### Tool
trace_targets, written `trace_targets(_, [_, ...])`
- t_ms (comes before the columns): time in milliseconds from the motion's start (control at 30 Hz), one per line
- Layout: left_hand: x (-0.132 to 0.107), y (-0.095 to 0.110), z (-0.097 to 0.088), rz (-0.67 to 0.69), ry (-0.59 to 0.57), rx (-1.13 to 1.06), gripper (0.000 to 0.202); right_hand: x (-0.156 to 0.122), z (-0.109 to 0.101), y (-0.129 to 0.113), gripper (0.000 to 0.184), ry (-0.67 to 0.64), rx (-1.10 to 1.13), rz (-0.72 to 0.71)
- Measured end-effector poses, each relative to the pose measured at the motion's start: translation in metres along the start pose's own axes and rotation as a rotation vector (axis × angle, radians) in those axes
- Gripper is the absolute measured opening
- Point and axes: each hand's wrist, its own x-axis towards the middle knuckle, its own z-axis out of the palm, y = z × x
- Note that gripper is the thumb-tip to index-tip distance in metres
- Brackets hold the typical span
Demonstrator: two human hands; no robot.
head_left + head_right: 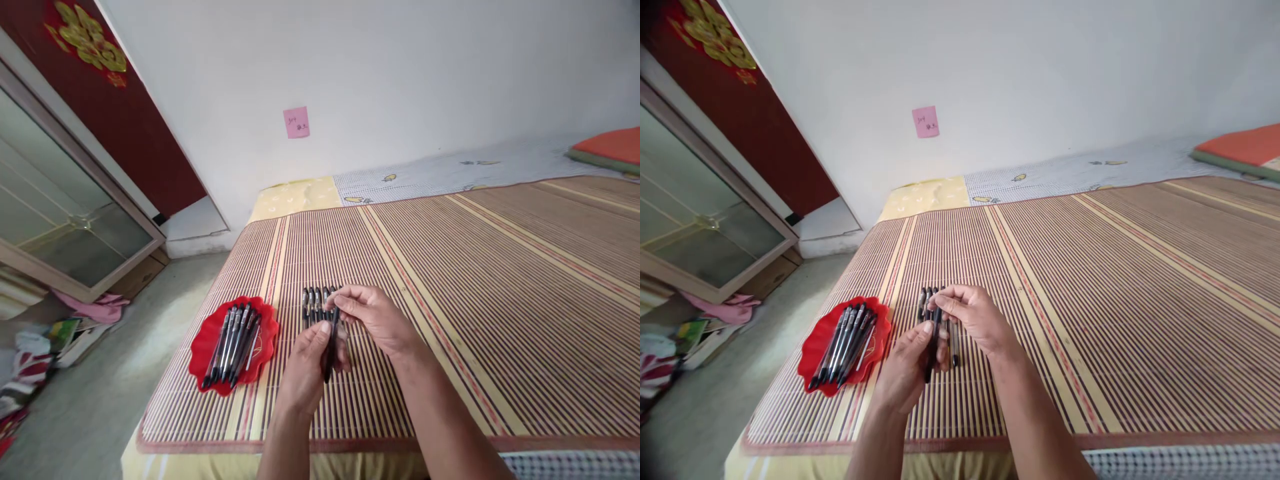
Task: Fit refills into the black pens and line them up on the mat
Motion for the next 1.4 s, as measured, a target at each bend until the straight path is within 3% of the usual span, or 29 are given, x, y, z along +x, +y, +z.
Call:
trace_targets(67, [0.0, -0.001, 0.002, -0.008, -0.008, -0.033, 0.041, -0.001, -0.002, -0.002, 0.018, -0.024, 0.02, -0.006])
trace_targets(233, [0.001, -0.002, 0.003, 0.091, 0.115, 0.037, 0.045, -0.002, -0.003, -0.003, 0.019, 0.014, 0.044, 0.007])
trace_targets(433, [-0.001, 0.002, 0.003, -0.05, 0.011, -0.039, 0.046, -0.002, -0.006, -0.001, 0.018, -0.037, 0.064, 0.002])
trace_targets(600, [-0.001, 0.002, 0.004, 0.057, 0.026, -0.046, 0.04, 0.0, -0.006, 0.003, 0.022, 0.0, 0.14, 0.013])
trace_targets(733, [0.0, 0.0, 0.0, 0.087, 0.036, 0.029, 0.037, -0.001, -0.007, 0.001, 0.022, -0.008, 0.069, 0.039])
trace_targets(1000, [-0.003, -0.005, 0.002, -0.058, -0.012, -0.07, 0.042, -0.004, -0.013, -0.003, 0.019, 0.0, 0.063, -0.016])
trace_targets(1133, [-0.003, -0.006, 0.001, -0.056, -0.033, -0.07, 0.041, -0.003, -0.013, -0.001, 0.02, -0.006, 0.022, -0.022])
trace_targets(1200, [-0.003, -0.006, -0.003, -0.055, -0.072, -0.042, 0.039, -0.001, -0.016, -0.001, 0.021, 0.091, 0.038, -0.06])
trace_targets(1333, [-0.002, -0.005, -0.015, -0.073, -0.142, 0.124, 0.042, 0.0, -0.036, -0.007, 0.025, 0.521, 0.172, -0.22])
trace_targets(1400, [0.0, -0.004, -0.021, -0.055, -0.111, 0.196, 0.047, -0.002, -0.049, -0.011, 0.023, 0.699, 0.244, -0.32])
